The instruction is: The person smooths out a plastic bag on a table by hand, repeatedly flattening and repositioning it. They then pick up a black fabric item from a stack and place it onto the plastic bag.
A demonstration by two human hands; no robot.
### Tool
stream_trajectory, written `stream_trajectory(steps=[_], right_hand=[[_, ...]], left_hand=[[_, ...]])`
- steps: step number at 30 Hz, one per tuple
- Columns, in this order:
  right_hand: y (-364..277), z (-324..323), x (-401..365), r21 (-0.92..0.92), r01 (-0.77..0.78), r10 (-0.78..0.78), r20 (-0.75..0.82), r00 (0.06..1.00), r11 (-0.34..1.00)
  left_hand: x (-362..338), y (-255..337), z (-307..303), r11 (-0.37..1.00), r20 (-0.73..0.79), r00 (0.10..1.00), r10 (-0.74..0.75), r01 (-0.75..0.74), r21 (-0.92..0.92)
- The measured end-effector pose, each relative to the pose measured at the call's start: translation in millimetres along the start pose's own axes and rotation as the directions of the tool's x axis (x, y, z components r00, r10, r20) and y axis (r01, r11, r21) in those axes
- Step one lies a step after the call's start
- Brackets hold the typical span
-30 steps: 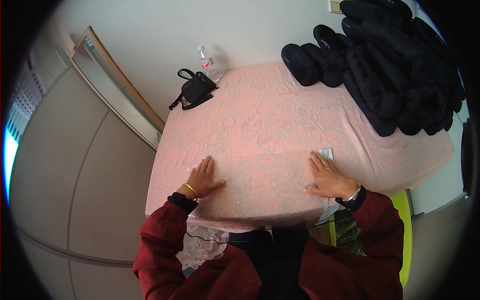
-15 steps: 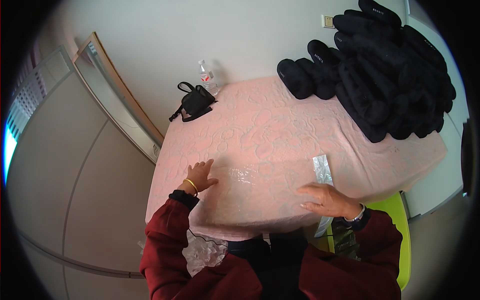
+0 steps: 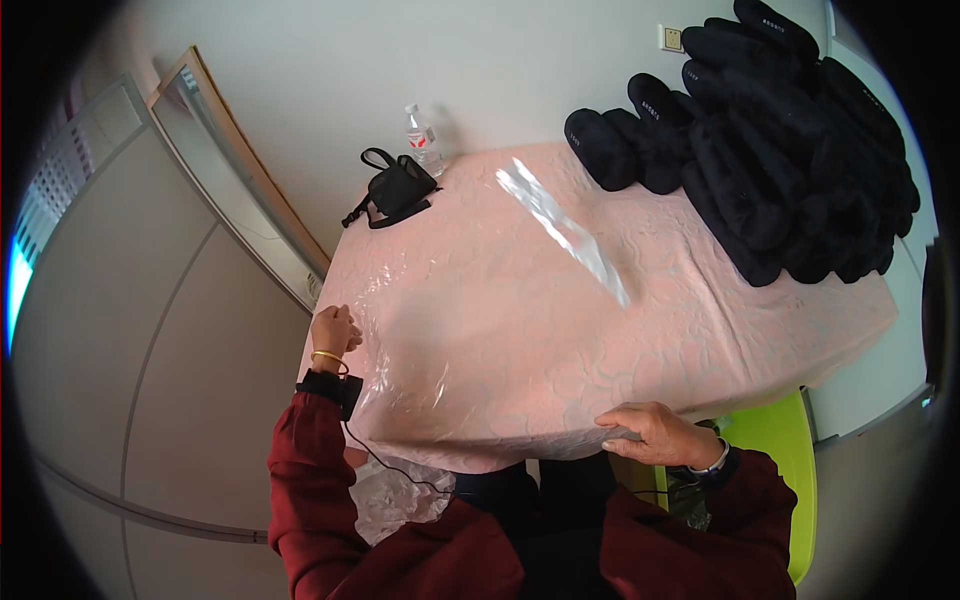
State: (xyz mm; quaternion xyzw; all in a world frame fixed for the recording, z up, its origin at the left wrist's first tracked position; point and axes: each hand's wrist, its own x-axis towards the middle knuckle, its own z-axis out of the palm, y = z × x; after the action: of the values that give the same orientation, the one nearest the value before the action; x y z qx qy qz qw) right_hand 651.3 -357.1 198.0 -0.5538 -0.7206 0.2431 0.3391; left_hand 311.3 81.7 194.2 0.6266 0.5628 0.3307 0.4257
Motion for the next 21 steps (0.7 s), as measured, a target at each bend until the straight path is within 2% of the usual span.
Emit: stream_trajectory(steps=[3,6,11,15,18,19,21], right_hand=[[4.5,3.4,0.9,-0.016,0.009,-0.009,0.012,1.000,1.000],[16.9,13.0,-0.5,0.095,-0.020,0.027,-0.073,0.997,0.995],[17.7,19.2,4.9,0.175,-0.071,0.104,-0.183,0.978,0.982],[18.6,20.7,7.1,0.234,-0.183,0.237,-0.226,0.945,0.955],[19.1,24.8,8.3,0.248,-0.247,0.326,-0.362,0.873,0.937],[21.4,27.3,8.0,0.248,-0.254,0.333,-0.361,0.871,0.935],[29.4,34.2,7.1,0.384,-0.238,0.391,-0.394,0.832,0.892]], left_hand=[[-10.4,-14.1,-5.0,1.000,0.036,0.999,-0.006,0.005,0.011],[-36.1,-15.2,2.0,1.000,0.083,0.996,-0.018,0.017,0.013],[-75.7,-24.4,26.0,0.999,0.211,0.977,-0.029,0.034,-0.022],[-101.3,-30.4,36.6,0.998,0.329,0.944,0.025,-0.007,-0.054],[-125.9,-29.6,41.0,0.995,0.392,0.918,0.064,-0.029,-0.095],[-134.5,-28.4,42.0,0.992,0.408,0.909,0.082,-0.034,-0.123],[-148.2,-28.8,43.8,0.988,0.432,0.897,0.096,-0.033,-0.152]])
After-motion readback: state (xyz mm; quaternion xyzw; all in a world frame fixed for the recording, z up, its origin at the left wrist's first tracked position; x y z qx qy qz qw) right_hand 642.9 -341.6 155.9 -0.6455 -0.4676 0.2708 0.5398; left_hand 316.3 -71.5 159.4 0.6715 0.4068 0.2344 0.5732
